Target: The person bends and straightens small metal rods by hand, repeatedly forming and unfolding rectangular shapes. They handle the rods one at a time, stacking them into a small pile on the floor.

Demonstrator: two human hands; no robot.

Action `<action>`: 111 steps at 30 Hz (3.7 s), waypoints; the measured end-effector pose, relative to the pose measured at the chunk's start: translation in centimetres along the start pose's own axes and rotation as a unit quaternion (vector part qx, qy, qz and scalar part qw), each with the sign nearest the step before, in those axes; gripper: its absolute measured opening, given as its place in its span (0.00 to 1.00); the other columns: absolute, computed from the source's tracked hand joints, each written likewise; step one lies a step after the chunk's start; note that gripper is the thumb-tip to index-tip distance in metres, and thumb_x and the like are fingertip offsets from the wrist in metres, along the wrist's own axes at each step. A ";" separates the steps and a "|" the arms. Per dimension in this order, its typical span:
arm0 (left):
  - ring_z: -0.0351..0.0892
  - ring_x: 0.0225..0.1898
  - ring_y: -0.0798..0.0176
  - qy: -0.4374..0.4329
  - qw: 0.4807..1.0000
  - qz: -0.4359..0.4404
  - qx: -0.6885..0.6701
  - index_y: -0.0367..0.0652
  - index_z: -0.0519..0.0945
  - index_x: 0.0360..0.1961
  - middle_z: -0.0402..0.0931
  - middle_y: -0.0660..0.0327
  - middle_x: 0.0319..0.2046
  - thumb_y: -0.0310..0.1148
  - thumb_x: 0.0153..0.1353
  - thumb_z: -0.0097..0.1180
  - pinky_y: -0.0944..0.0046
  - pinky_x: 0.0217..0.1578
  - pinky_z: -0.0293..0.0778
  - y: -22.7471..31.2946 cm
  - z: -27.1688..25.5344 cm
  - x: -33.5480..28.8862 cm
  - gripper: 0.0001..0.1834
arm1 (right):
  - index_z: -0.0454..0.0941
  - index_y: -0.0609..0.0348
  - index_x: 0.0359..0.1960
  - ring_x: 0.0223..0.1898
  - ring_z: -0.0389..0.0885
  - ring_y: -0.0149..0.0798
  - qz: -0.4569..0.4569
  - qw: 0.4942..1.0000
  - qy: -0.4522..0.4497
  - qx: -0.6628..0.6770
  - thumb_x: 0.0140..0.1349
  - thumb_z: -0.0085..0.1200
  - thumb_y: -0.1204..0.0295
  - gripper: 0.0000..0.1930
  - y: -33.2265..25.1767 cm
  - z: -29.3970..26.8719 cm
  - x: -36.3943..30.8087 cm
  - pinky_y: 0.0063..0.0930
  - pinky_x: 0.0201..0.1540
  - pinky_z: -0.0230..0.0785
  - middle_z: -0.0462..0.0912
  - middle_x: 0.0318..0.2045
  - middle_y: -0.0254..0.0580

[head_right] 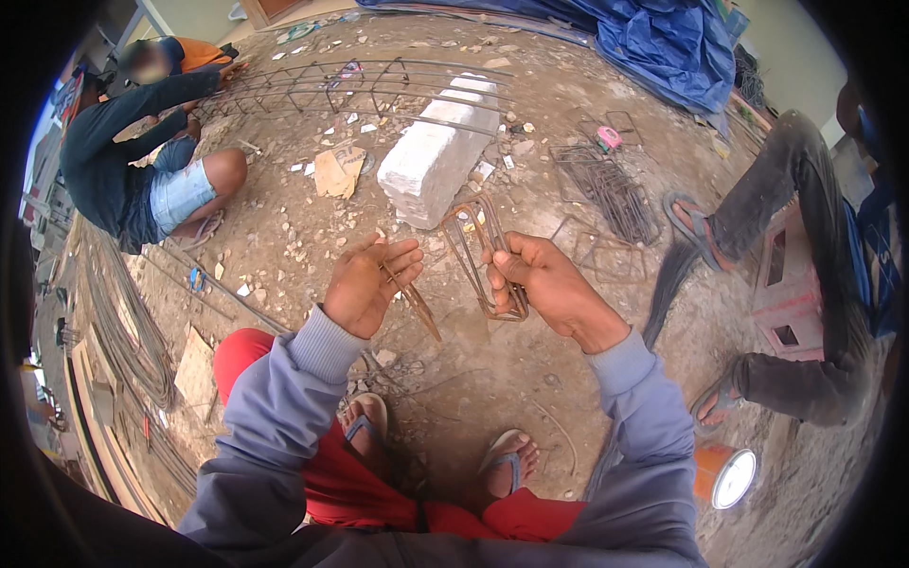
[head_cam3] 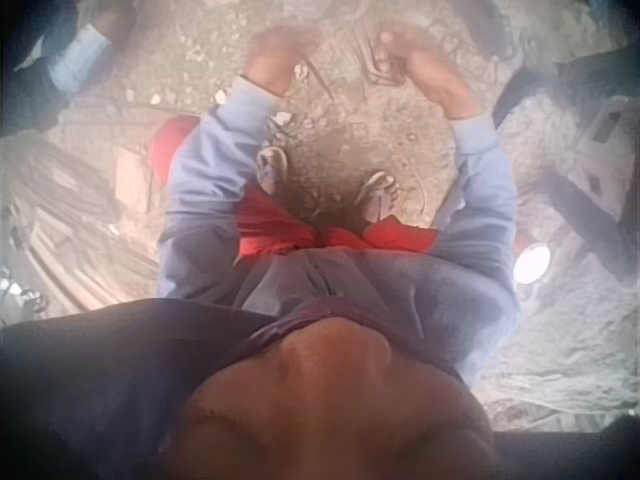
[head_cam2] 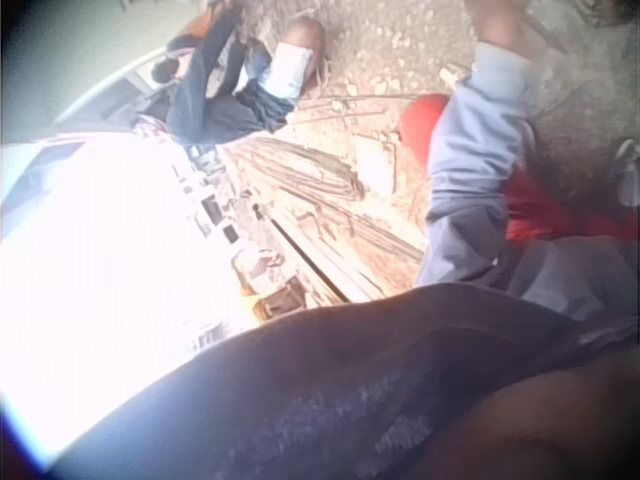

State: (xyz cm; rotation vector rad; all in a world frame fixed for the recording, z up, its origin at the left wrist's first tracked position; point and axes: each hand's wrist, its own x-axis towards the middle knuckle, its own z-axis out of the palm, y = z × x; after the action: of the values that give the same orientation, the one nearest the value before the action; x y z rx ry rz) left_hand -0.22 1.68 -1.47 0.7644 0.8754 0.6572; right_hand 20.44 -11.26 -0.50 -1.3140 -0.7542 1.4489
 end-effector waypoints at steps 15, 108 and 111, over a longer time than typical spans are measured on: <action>0.78 0.46 0.64 0.019 1.000 0.010 0.013 0.33 0.69 0.53 0.78 0.53 0.50 0.32 0.73 0.47 0.58 0.53 0.78 0.3 -0.2 0.2 0.14 | 0.71 0.63 0.48 0.26 0.72 0.26 -0.034 0.994 0.002 0.108 0.76 0.39 0.70 0.10 -1.0 -1.2 -0.3 0.22 0.29 0.71 0.73 0.28 0.32; 0.77 0.43 0.41 -0.286 0.616 0.383 0.626 0.34 0.79 0.37 0.76 0.44 0.39 0.33 0.60 0.59 0.47 0.46 0.73 -29.8 13.0 22.0 0.12 | 0.74 0.60 0.41 0.31 0.80 0.28 0.157 0.883 0.420 0.136 0.73 0.49 0.65 0.10 13.2 2.0 -22.8 0.20 0.33 0.73 0.80 0.32 0.35; 0.77 0.41 0.44 -0.282 0.690 0.363 0.559 0.35 0.75 0.37 0.75 0.46 0.37 0.29 0.65 0.54 0.49 0.43 0.75 -26.8 11.1 21.3 0.07 | 0.74 0.60 0.41 0.30 0.80 0.28 0.126 0.870 0.452 0.152 0.74 0.48 0.66 0.09 12.6 2.0 -23.4 0.21 0.33 0.73 0.80 0.32 0.36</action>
State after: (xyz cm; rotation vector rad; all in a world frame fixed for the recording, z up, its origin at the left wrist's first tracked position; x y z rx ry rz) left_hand 24.70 -0.50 -27.40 2.3766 0.2600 0.4379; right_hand 13.14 -36.68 -3.65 -1.6492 0.2663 0.9008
